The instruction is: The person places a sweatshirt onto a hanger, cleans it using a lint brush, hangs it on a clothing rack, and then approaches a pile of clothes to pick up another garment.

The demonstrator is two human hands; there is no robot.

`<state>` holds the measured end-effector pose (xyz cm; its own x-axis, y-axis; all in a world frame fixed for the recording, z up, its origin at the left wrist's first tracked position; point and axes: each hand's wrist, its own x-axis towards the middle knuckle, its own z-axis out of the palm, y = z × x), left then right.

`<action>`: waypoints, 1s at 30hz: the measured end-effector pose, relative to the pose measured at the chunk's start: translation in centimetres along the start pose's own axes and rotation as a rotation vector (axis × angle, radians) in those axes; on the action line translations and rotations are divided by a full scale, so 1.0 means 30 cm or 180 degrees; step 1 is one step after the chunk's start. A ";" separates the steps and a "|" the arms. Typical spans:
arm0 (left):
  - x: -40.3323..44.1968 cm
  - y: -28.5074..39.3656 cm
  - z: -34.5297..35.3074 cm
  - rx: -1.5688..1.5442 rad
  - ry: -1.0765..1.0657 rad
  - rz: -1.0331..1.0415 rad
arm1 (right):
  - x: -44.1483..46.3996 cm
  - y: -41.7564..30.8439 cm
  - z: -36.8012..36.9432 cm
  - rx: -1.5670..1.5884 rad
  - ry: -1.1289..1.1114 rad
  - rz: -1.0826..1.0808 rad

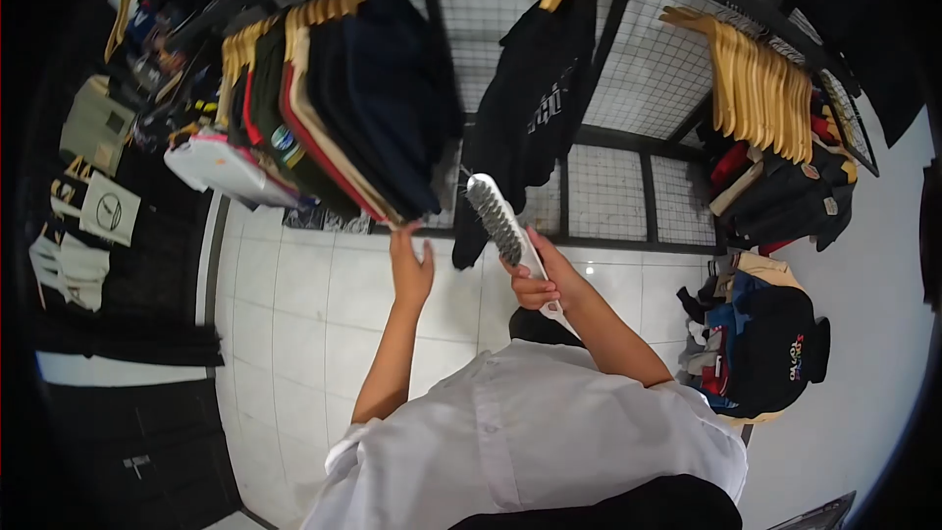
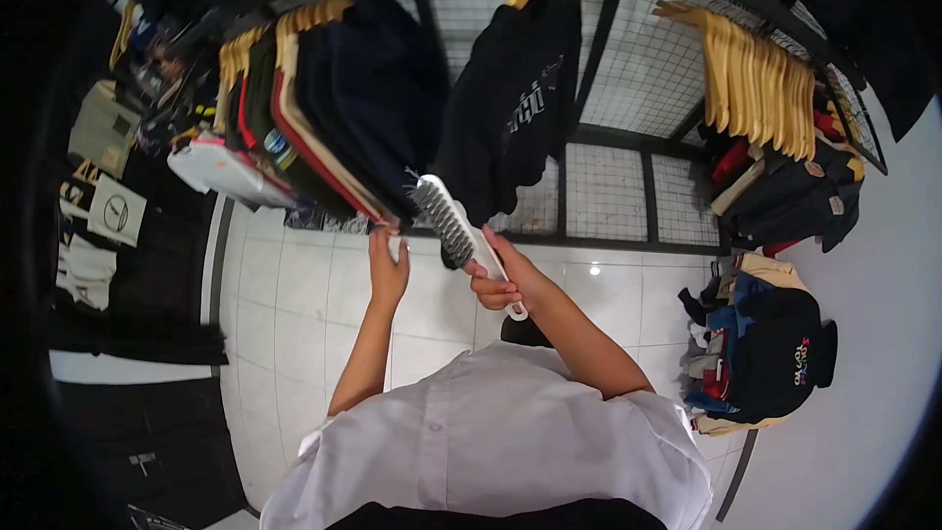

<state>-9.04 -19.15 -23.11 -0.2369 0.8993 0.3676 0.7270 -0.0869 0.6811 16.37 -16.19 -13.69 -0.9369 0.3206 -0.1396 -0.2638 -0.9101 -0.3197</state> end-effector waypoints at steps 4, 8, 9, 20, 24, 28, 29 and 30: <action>0.463 0.489 0.158 -0.0173 0.0489 0.0815 | -0.078 -0.223 -0.013 -0.0114 0.0389 -0.0235; 0.779 0.658 0.336 -0.0118 0.0884 0.0728 | -0.110 -0.431 -0.137 0.0060 0.0975 -0.1226; 0.833 0.662 0.363 -0.0513 0.0697 0.0457 | -0.106 -0.485 -0.152 -0.0021 0.1124 -0.1625; 0.926 0.604 0.394 -0.0385 0.0042 0.0518 | 0.329 -0.896 -0.641 -0.2429 0.3608 -0.3759; 0.975 0.568 0.302 -0.0119 0.0171 0.0791 | 0.302 -0.889 -0.667 -0.2695 0.4971 -0.3813; 1.038 0.540 0.192 0.0245 0.0158 0.0804 | 0.285 -0.947 -0.570 -0.2324 0.4465 -0.4858; 1.053 0.531 0.170 0.0289 0.0228 0.0855 | 0.289 -0.943 -0.531 -0.2579 0.4380 -0.5110; 1.067 0.527 0.150 0.0335 0.0282 0.0916 | 0.286 -0.933 -0.510 -0.2828 0.4379 -0.4355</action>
<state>-2.24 10.19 -3.43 -0.0637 0.8030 0.5925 0.8338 -0.2834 0.4737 19.23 16.06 -20.29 0.5339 0.8177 0.2152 0.0768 0.2065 -0.9754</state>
